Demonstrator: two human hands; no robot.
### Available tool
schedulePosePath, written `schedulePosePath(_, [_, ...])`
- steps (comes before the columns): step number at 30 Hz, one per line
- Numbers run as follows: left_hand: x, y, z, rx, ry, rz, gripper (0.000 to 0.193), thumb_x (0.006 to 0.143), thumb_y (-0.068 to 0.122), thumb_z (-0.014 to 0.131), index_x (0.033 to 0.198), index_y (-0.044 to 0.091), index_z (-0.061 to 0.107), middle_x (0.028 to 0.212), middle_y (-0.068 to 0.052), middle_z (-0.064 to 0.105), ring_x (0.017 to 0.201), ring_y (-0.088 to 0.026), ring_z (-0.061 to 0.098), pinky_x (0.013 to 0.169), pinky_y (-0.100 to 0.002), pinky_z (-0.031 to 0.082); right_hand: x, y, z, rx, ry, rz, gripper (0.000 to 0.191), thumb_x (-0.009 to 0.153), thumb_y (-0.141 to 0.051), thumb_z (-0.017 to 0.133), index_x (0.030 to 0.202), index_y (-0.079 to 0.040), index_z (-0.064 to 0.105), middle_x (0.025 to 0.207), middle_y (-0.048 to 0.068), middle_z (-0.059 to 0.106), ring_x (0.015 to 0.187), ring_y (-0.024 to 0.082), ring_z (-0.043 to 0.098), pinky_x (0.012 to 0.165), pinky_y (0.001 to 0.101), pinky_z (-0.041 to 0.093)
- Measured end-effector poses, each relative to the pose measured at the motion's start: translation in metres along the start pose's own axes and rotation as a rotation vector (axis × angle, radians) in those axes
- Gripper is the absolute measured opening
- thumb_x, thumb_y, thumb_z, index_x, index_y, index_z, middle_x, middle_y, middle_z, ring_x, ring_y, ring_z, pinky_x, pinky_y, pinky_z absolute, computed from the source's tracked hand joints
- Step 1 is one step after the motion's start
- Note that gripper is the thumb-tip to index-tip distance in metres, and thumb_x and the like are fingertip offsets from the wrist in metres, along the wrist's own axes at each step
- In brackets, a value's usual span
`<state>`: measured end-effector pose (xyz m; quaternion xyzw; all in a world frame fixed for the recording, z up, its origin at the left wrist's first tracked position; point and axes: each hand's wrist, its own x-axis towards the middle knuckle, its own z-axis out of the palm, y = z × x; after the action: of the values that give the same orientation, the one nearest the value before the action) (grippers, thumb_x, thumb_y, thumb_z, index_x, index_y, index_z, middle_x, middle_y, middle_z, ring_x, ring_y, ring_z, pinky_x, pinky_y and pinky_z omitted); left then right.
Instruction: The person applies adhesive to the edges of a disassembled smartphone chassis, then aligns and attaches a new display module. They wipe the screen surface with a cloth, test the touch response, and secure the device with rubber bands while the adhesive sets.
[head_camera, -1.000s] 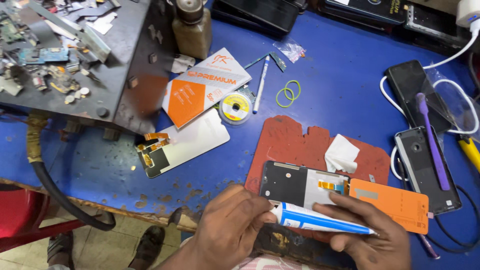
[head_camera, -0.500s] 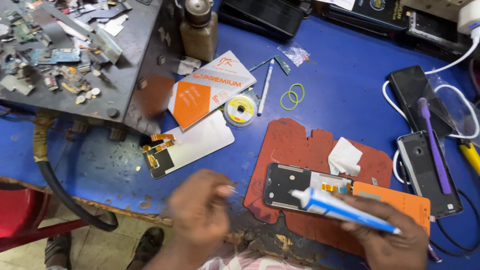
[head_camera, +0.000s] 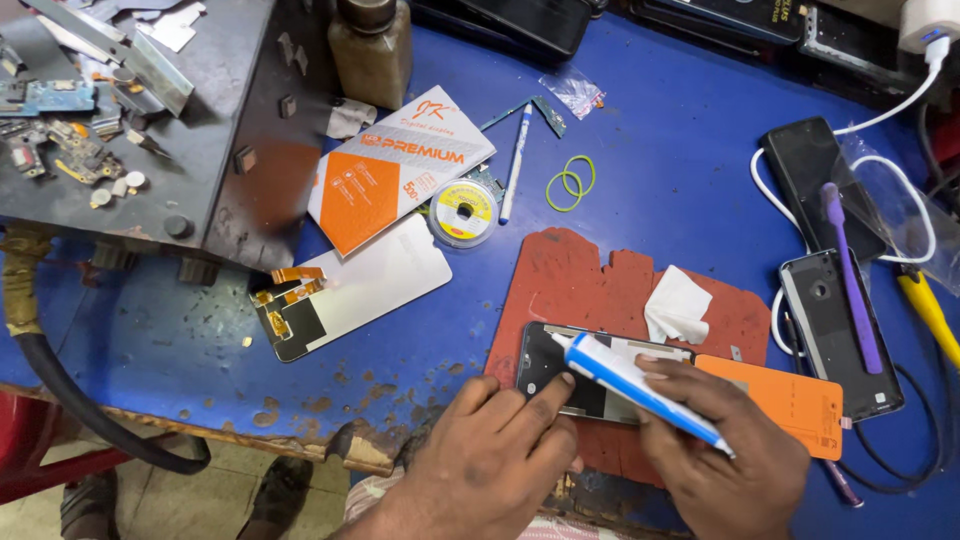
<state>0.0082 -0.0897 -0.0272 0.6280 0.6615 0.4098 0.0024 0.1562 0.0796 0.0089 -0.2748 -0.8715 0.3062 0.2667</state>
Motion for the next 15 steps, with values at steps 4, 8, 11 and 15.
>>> schedulePosePath(4, [-0.0009, -0.0001, 0.0006, 0.010, -0.034, -0.018, 0.015, 0.089, 0.016, 0.064, 0.097, 0.004, 0.065, 0.132, -0.026, 0.067, 0.086, -0.024, 0.057, 0.085, -0.042, 0.043, 0.0045, -0.0069, 0.0065, -0.038, -0.042, -0.113, 0.030, 0.076, 0.005, 0.078, 0.105, -0.001, 0.071, 0.110, 0.014, 0.077, 0.104, 0.021, 0.077, 0.088, 0.0310, 0.062])
schedulePosePath(8, [-0.0026, 0.0001, 0.0050, -0.015, -0.005, -0.042, 0.014, 0.091, 0.018, 0.064, 0.095, 0.004, 0.063, 0.131, -0.026, 0.066, 0.086, -0.024, 0.057, 0.086, -0.043, 0.044, 0.0084, -0.0087, 0.0054, -0.091, -0.078, -0.109, 0.030, 0.074, 0.002, 0.080, 0.104, -0.003, 0.072, 0.108, 0.012, 0.078, 0.100, 0.020, 0.078, 0.081, 0.0295, 0.062])
schedulePosePath(11, [-0.0035, -0.0002, 0.0069, -0.030, -0.004, -0.052, 0.013, 0.090, 0.016, 0.063, 0.094, 0.004, 0.063, 0.131, -0.027, 0.066, 0.086, -0.024, 0.057, 0.086, -0.043, 0.044, 0.0094, -0.0088, 0.0059, -0.093, -0.084, -0.116, 0.030, 0.076, 0.000, 0.081, 0.105, -0.004, 0.072, 0.109, 0.011, 0.077, 0.101, 0.020, 0.078, 0.081, 0.0290, 0.063])
schedulePosePath(15, [-0.0038, -0.0004, 0.0075, -0.034, -0.015, -0.056, 0.011, 0.088, 0.015, 0.064, 0.092, 0.005, 0.063, 0.131, -0.027, 0.067, 0.084, -0.024, 0.056, 0.085, -0.042, 0.043, 0.0091, -0.0092, 0.0065, -0.111, -0.102, -0.107, 0.031, 0.075, 0.000, 0.080, 0.105, -0.003, 0.072, 0.110, 0.011, 0.078, 0.102, 0.021, 0.078, 0.082, 0.0298, 0.063])
